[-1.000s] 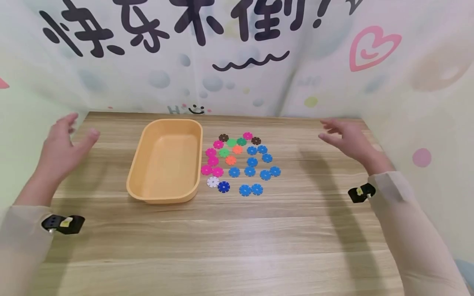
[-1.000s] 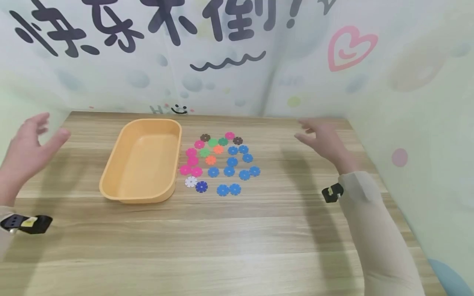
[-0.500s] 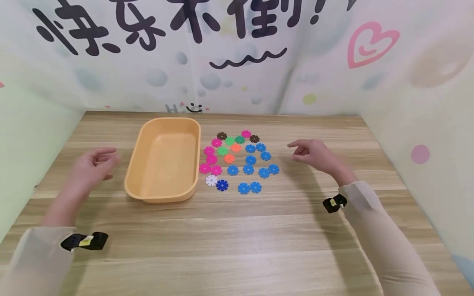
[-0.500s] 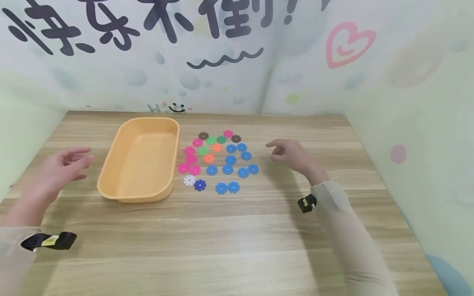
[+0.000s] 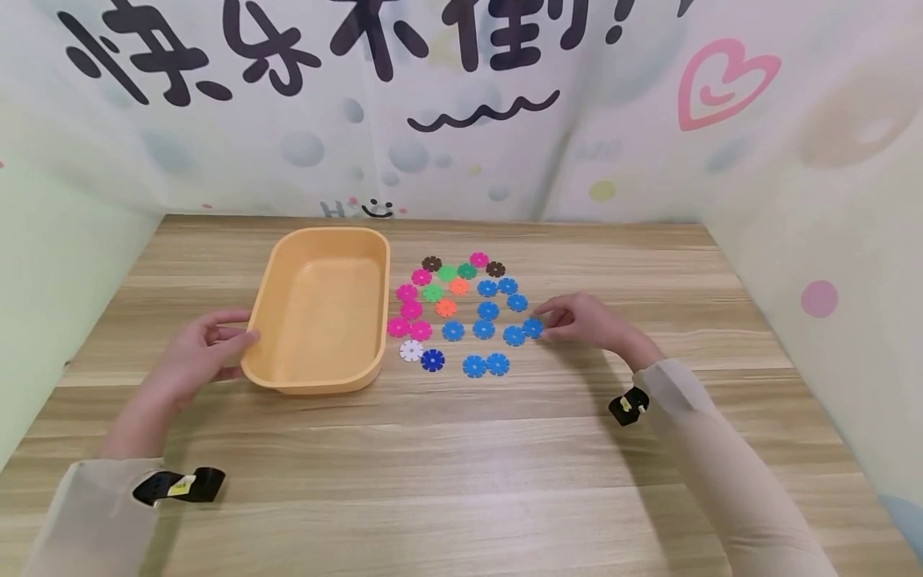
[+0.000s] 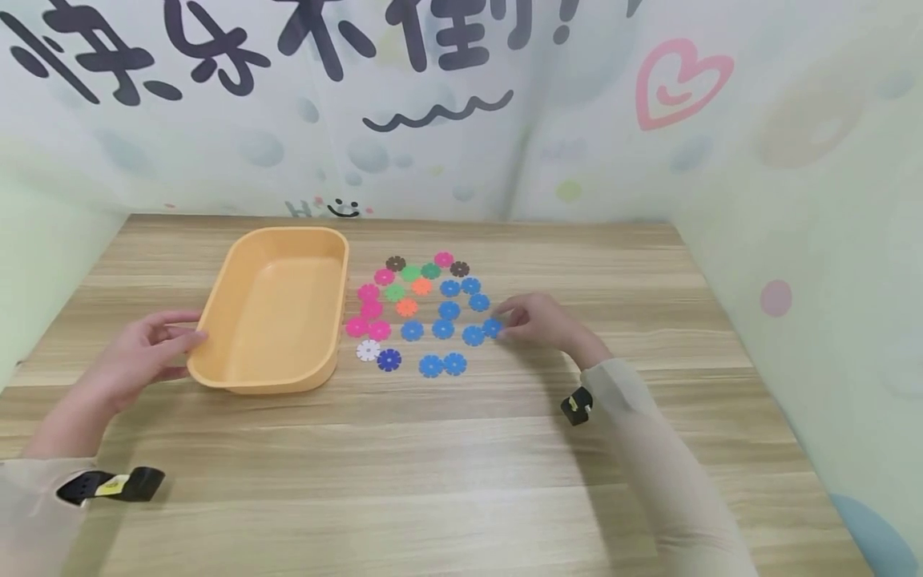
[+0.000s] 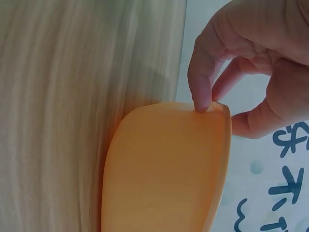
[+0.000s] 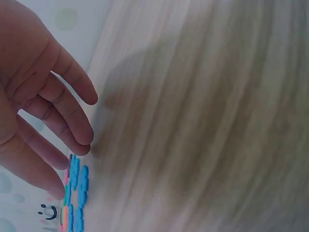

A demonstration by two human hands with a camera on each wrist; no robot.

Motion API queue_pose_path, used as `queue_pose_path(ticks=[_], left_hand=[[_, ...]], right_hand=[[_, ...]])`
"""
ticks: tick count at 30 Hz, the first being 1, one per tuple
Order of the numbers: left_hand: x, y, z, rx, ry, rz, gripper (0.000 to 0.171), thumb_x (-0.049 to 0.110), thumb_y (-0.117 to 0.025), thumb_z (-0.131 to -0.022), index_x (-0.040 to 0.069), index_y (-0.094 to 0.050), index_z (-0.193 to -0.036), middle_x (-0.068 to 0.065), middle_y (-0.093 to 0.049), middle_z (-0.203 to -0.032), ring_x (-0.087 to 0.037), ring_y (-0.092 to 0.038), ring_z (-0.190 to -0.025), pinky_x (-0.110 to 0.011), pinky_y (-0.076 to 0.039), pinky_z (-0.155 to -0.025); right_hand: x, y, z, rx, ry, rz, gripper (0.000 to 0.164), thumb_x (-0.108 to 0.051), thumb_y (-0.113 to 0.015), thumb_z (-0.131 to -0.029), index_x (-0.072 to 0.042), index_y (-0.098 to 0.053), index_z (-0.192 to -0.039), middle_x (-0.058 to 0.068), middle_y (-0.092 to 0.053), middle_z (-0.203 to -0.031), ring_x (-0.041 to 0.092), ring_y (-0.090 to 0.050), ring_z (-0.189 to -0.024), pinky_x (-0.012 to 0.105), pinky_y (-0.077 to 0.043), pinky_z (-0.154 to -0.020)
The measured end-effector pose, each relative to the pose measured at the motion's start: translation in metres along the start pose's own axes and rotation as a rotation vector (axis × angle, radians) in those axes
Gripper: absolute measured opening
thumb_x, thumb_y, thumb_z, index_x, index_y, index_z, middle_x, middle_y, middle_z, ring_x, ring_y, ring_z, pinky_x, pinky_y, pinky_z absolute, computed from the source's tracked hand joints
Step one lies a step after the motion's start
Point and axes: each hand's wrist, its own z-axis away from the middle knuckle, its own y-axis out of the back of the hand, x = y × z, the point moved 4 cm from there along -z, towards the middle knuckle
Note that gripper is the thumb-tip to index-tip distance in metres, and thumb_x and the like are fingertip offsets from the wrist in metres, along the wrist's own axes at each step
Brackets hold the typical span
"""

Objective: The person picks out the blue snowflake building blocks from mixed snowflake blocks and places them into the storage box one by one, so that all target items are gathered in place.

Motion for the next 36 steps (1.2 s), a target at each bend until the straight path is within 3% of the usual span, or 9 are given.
queue_pose_path(ticks=[4, 15, 26, 31, 36], left_hand=[[-0.001, -0.001, 0.000, -0.014, 0.003, 0.026, 0.054, 0.014, -0.052, -0.094, -0.013, -0.026, -0.133, 0.005, -0.052, -0.090, -0.004, -0.059, -0.074, -0.028, -0.056, -0.064], [0.000, -0.002, -0.001, -0.015, 0.001, 0.028, 0.055, 0.013, -0.052, -0.094, -0.013, -0.024, -0.133, 0.000, -0.052, -0.093, -0.004, -0.060, -0.073, -0.029, -0.057, -0.064], [0.001, -0.003, 0.001, -0.023, 0.003, 0.018, 0.054, 0.013, -0.050, -0.095, -0.013, -0.024, -0.134, -0.005, -0.051, -0.097, -0.004, -0.059, -0.074, -0.029, -0.057, -0.064], [-0.001, -0.002, 0.000, -0.023, 0.003, 0.031, 0.055, 0.013, -0.051, -0.094, -0.013, -0.023, -0.134, 0.001, -0.052, -0.094, -0.005, -0.060, -0.074, -0.029, -0.057, -0.064], [-0.002, -0.002, -0.001, -0.026, 0.007, 0.021, 0.055, 0.014, -0.051, -0.095, -0.012, -0.023, -0.135, -0.004, -0.051, -0.098, -0.005, -0.060, -0.074, -0.029, -0.057, -0.064]], right_hand=[[-0.001, -0.002, -0.003, -0.022, -0.020, 0.005, 0.036, -0.015, -0.071, -0.082, -0.004, -0.063, -0.115, 0.011, -0.064, -0.098, 0.021, -0.060, -0.087, 0.034, -0.053, -0.076], [0.002, -0.005, -0.011, -0.011, -0.046, 0.039, 0.029, -0.011, -0.071, -0.081, -0.006, -0.066, -0.109, 0.007, -0.064, -0.096, 0.020, -0.058, -0.085, 0.033, -0.053, -0.075], [0.001, -0.005, -0.017, -0.020, -0.060, 0.023, 0.026, -0.007, -0.072, -0.079, -0.004, -0.068, -0.105, 0.005, -0.063, -0.087, 0.019, -0.053, -0.076, 0.028, -0.049, -0.064], [0.000, -0.004, -0.018, -0.030, -0.068, 0.024, 0.026, -0.006, -0.073, -0.077, -0.003, -0.067, -0.102, 0.006, -0.061, -0.084, 0.019, -0.052, -0.075, 0.029, -0.048, -0.065], [-0.001, -0.005, -0.019, -0.030, -0.072, 0.026, 0.026, -0.005, -0.074, -0.076, -0.003, -0.065, -0.101, 0.007, -0.060, -0.086, 0.020, -0.053, -0.079, 0.031, -0.049, -0.069]])
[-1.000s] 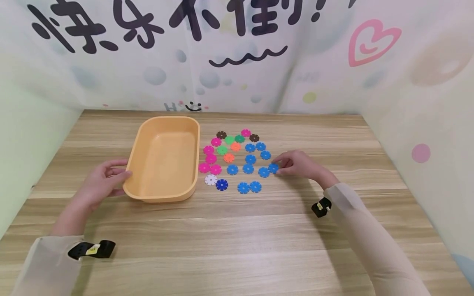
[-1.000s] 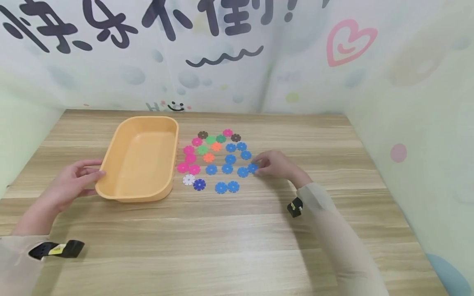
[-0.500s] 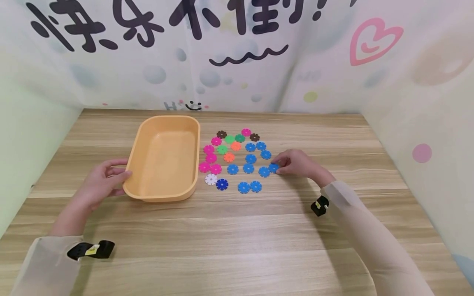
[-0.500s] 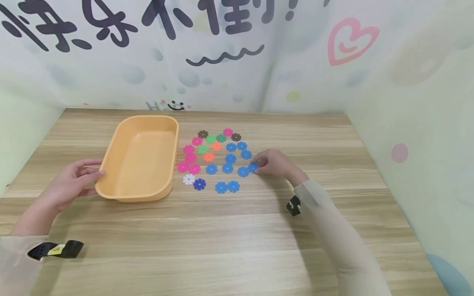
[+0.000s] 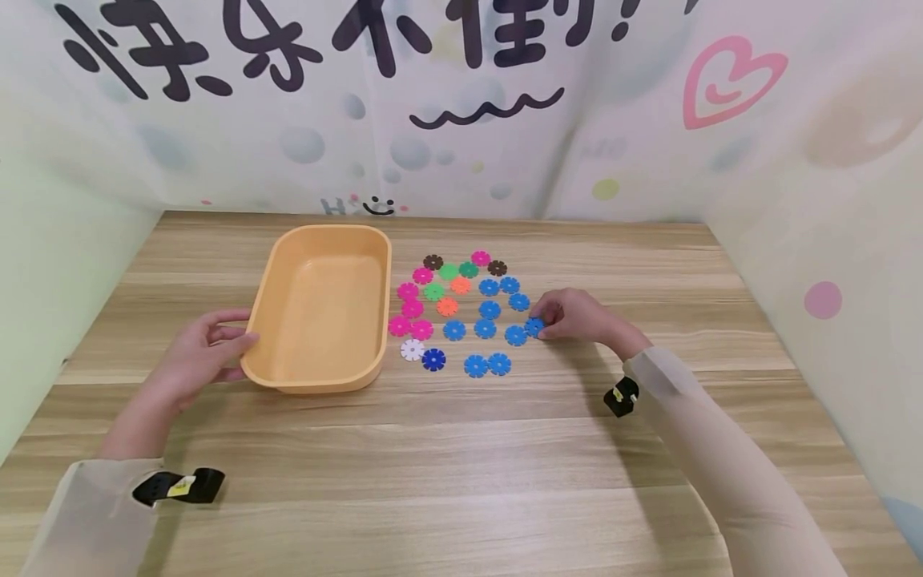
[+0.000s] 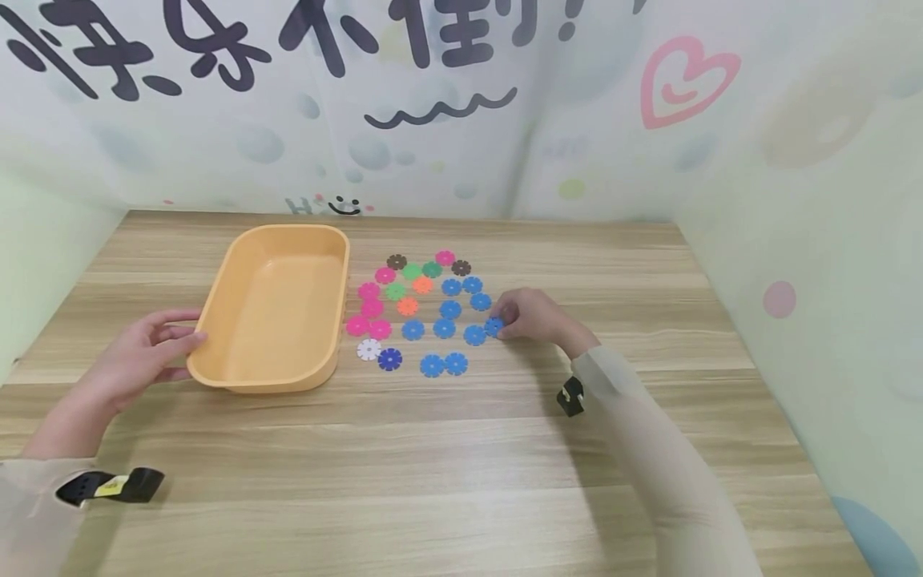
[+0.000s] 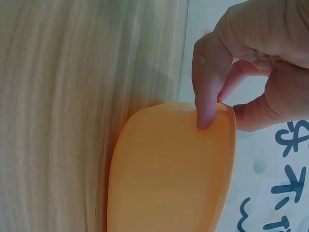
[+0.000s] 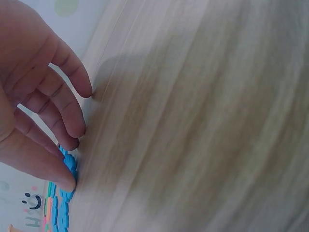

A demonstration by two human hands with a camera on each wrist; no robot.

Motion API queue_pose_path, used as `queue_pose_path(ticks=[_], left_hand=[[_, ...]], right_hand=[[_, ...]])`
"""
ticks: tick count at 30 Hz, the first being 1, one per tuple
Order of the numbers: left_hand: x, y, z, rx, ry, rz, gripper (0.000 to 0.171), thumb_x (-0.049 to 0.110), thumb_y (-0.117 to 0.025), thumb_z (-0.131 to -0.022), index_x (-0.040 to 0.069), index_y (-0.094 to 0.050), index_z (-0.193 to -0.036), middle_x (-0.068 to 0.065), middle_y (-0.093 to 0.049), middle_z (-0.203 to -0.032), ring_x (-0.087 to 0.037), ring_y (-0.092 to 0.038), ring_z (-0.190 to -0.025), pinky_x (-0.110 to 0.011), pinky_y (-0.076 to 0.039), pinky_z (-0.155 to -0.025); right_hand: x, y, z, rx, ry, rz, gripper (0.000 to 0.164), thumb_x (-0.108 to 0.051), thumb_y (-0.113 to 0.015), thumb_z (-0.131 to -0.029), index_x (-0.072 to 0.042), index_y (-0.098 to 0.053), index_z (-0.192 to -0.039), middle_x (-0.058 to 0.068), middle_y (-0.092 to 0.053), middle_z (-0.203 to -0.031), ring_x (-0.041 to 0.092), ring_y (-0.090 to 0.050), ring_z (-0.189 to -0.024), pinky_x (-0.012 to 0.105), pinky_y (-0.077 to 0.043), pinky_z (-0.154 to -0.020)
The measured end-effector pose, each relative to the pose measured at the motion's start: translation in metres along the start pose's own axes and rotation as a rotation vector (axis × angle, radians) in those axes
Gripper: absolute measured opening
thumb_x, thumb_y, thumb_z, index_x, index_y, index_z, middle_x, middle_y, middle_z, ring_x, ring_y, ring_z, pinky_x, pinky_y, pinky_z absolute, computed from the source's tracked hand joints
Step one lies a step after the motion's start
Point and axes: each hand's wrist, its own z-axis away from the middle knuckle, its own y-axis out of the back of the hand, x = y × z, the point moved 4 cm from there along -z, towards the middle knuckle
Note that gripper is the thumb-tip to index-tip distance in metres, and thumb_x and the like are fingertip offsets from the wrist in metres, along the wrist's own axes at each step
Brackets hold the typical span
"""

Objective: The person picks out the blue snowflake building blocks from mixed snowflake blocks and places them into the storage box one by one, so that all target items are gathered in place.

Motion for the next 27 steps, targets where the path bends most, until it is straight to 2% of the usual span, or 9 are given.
queue_pose_path(ticks=[11, 18, 27], left_hand=[[-0.0024, 0.0009, -0.0003, 0.001, 0.005, 0.001, 0.056, 0.013, -0.050, -0.095, -0.012, -0.022, -0.135, -0.002, -0.051, -0.097, -0.004, -0.060, -0.075, -0.029, -0.057, -0.064], [-0.0022, 0.0006, 0.0001, 0.003, -0.001, -0.006, 0.055, 0.015, -0.050, -0.095, -0.012, -0.023, -0.135, -0.010, -0.050, -0.102, -0.005, -0.060, -0.075, -0.029, -0.056, -0.065], [-0.0008, -0.0012, -0.0002, 0.001, 0.009, -0.007, 0.055, 0.015, -0.049, -0.095, -0.012, -0.022, -0.135, -0.024, -0.045, -0.112, -0.004, -0.060, -0.075, -0.029, -0.056, -0.065]], right_hand=[[-0.0012, -0.0011, -0.0012, -0.003, 0.012, -0.023, 0.027, -0.003, -0.074, -0.075, -0.002, -0.060, -0.098, 0.008, -0.061, -0.090, 0.022, -0.057, -0.083, 0.032, -0.052, -0.074], [0.0004, -0.0018, -0.0025, -0.002, 0.028, -0.043, 0.027, -0.001, -0.074, -0.075, -0.003, -0.057, -0.095, 0.007, -0.061, -0.089, 0.021, -0.058, -0.082, 0.032, -0.053, -0.073], [-0.0023, -0.0009, -0.0003, 0.012, 0.034, -0.072, 0.023, 0.003, -0.068, -0.078, -0.003, -0.062, -0.099, 0.008, -0.062, -0.092, 0.023, -0.058, -0.084, 0.034, -0.053, -0.074]])
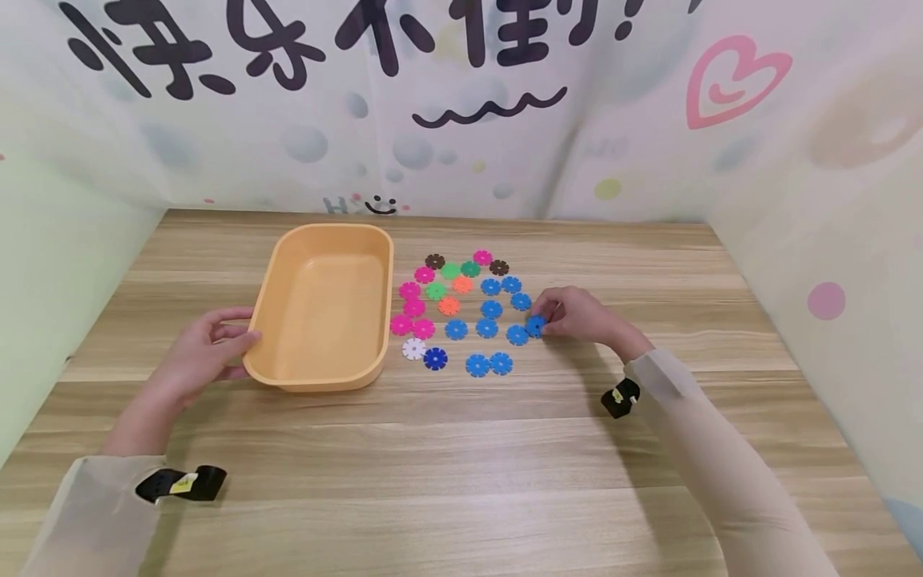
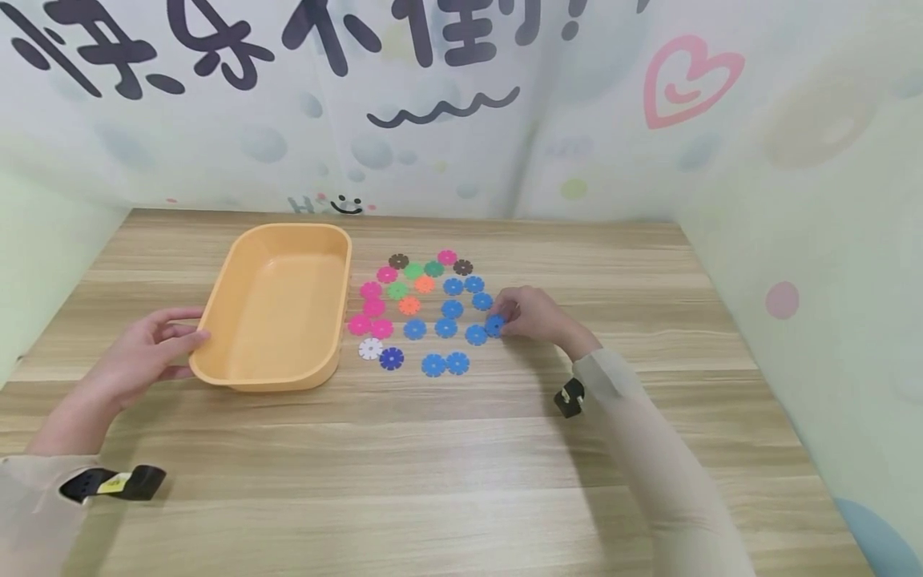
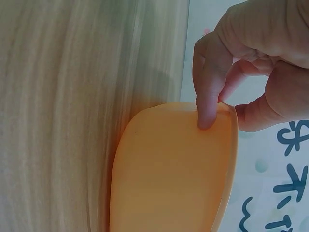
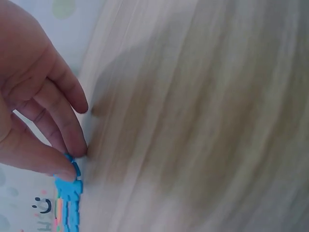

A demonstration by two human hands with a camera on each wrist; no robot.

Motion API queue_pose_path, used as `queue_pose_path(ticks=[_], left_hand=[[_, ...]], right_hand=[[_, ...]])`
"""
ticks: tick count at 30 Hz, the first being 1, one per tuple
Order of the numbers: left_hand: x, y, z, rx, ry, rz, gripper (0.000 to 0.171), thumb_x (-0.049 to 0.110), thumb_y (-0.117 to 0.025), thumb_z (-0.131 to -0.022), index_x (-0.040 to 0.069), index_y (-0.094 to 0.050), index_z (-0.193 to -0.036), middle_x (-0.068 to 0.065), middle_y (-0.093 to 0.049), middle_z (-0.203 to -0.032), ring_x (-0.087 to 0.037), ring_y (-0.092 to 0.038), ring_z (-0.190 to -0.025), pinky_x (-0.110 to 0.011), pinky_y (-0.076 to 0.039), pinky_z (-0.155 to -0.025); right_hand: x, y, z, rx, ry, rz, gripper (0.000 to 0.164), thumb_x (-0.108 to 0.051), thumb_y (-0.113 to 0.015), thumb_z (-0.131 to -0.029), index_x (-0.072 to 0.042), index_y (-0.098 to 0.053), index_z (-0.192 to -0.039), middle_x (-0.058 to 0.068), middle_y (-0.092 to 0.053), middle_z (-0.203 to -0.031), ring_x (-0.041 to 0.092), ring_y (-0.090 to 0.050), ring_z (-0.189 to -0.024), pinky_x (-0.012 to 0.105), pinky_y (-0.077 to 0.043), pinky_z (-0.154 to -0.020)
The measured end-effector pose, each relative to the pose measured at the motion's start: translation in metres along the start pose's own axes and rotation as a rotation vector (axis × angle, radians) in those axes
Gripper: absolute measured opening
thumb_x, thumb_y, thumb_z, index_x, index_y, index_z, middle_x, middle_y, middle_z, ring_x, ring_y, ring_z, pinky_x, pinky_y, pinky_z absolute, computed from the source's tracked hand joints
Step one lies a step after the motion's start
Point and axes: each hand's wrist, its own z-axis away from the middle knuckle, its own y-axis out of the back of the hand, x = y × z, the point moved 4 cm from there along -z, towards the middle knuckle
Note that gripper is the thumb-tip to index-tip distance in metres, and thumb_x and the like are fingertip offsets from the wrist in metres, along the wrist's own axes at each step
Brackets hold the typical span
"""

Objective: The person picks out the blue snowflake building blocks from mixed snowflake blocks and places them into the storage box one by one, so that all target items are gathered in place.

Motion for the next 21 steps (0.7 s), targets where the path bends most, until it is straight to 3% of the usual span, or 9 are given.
queue_pose_path(ticks=[14, 21], left_hand=[[0.002, 0.000, 0.001, 0.010, 0.008, -0.015, 0.056, 0.018, -0.050, -0.095, -0.011, -0.024, -0.135, -0.025, -0.044, -0.112, -0.005, -0.060, -0.075, -0.032, -0.057, -0.066], [0.003, 0.001, 0.002, 0.011, 0.008, -0.026, 0.058, 0.019, -0.052, -0.095, -0.010, -0.023, -0.135, -0.019, -0.047, -0.108, -0.005, -0.060, -0.075, -0.031, -0.057, -0.066]], right_hand=[[-0.007, 0.003, -0.005, 0.032, 0.049, -0.003, 0.019, 0.007, -0.060, -0.084, 0.001, -0.067, -0.101, 0.013, -0.065, -0.103, 0.028, -0.058, -0.099, 0.040, -0.049, -0.087], [-0.028, 0.004, -0.014, 0.033, 0.108, -0.017, 0.019, 0.006, -0.060, -0.084, 0.002, -0.067, -0.101, 0.012, -0.065, -0.101, 0.025, -0.060, -0.096, 0.037, -0.050, -0.086]])
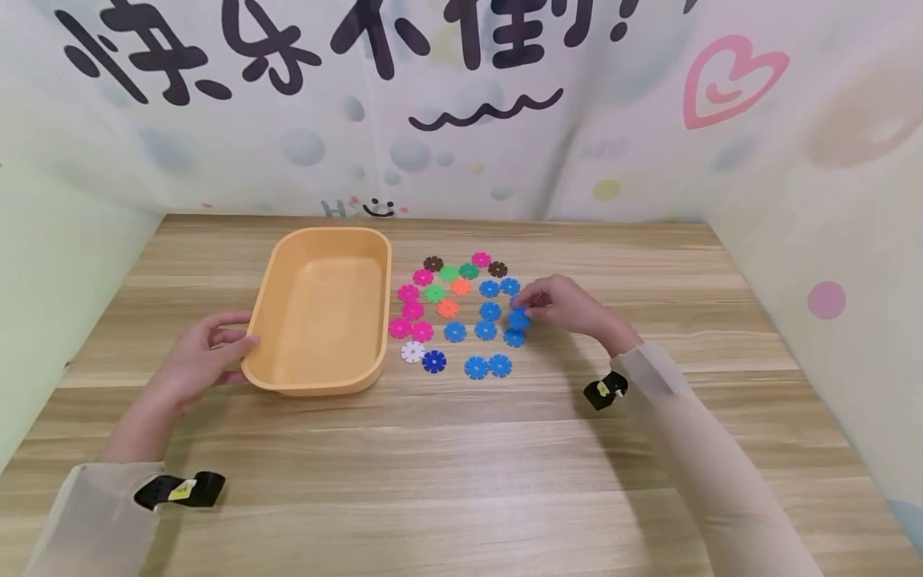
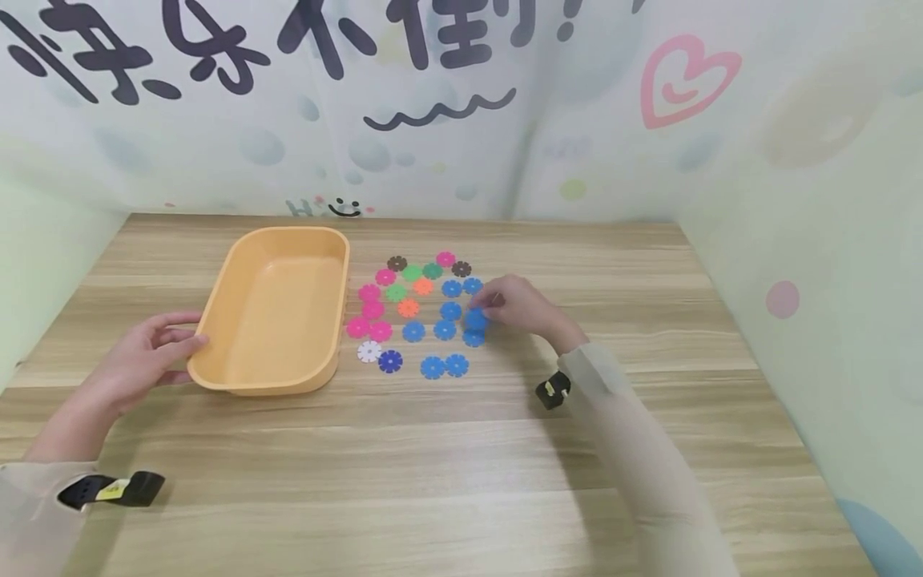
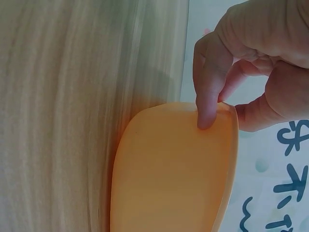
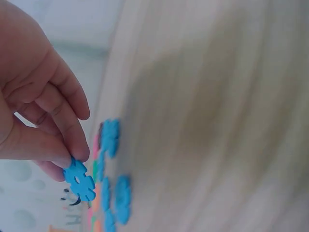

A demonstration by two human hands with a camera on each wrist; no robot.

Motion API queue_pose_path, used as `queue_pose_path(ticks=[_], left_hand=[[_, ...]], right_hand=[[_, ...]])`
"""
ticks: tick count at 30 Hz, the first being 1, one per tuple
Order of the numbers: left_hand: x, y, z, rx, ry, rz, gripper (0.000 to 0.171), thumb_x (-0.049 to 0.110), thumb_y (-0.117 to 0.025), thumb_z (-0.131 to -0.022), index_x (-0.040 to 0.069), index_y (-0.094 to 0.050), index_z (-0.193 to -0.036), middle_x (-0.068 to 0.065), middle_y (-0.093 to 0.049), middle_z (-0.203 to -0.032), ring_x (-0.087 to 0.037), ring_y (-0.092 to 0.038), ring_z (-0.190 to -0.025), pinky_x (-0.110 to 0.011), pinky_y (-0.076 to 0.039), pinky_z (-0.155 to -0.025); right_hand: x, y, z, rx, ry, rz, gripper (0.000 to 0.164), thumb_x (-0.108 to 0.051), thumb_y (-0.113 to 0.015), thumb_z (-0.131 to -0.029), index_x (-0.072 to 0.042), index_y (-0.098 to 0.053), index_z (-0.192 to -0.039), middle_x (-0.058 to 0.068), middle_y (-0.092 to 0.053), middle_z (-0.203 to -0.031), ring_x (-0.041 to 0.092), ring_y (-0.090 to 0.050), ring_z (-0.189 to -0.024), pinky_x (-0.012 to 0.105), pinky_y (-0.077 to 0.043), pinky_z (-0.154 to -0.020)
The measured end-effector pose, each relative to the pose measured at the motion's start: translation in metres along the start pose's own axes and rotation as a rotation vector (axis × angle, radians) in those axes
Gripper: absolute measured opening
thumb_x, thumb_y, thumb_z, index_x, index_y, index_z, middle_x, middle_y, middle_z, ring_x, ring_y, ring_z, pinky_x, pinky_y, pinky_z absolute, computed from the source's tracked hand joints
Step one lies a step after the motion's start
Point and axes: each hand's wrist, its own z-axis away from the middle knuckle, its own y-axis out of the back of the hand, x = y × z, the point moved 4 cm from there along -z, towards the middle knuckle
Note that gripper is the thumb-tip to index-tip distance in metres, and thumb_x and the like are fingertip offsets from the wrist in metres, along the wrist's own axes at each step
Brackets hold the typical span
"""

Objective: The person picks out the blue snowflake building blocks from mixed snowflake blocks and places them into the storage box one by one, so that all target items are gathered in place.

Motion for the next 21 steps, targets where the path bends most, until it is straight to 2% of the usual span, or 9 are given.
queue_pose_path(ticks=[9, 17, 21], left_hand=[[0.000, 0.000, 0.001, 0.002, -0.009, -0.005, 0.057, 0.019, -0.051, -0.095, -0.011, -0.024, -0.135, -0.023, -0.046, -0.110, -0.005, -0.060, -0.075, -0.031, -0.057, -0.065], [-0.001, 0.001, 0.000, 0.006, -0.017, 0.016, 0.058, 0.019, -0.053, -0.094, -0.011, -0.025, -0.135, -0.008, -0.050, -0.100, -0.006, -0.061, -0.075, -0.031, -0.057, -0.065], [-0.001, 0.001, 0.001, 0.007, -0.016, 0.012, 0.057, 0.019, -0.052, -0.094, -0.011, -0.024, -0.135, -0.016, -0.049, -0.105, -0.005, -0.060, -0.075, -0.031, -0.057, -0.065]], right_hand=[[-0.041, -0.005, -0.025, -0.024, 0.080, 0.019, 0.020, 0.005, -0.062, -0.084, 0.000, -0.068, -0.102, 0.008, -0.065, -0.101, 0.020, -0.060, -0.094, 0.033, -0.051, -0.085], [-0.079, -0.017, -0.050, -0.063, 0.159, 0.056, 0.017, 0.000, -0.063, -0.085, -0.003, -0.069, -0.101, 0.004, -0.066, -0.096, 0.014, -0.059, -0.086, 0.026, -0.052, -0.077], [-0.102, -0.024, -0.062, -0.085, 0.202, 0.073, 0.018, 0.001, -0.063, -0.085, -0.003, -0.070, -0.101, 0.003, -0.065, -0.095, 0.013, -0.059, -0.085, 0.021, -0.051, -0.076]])
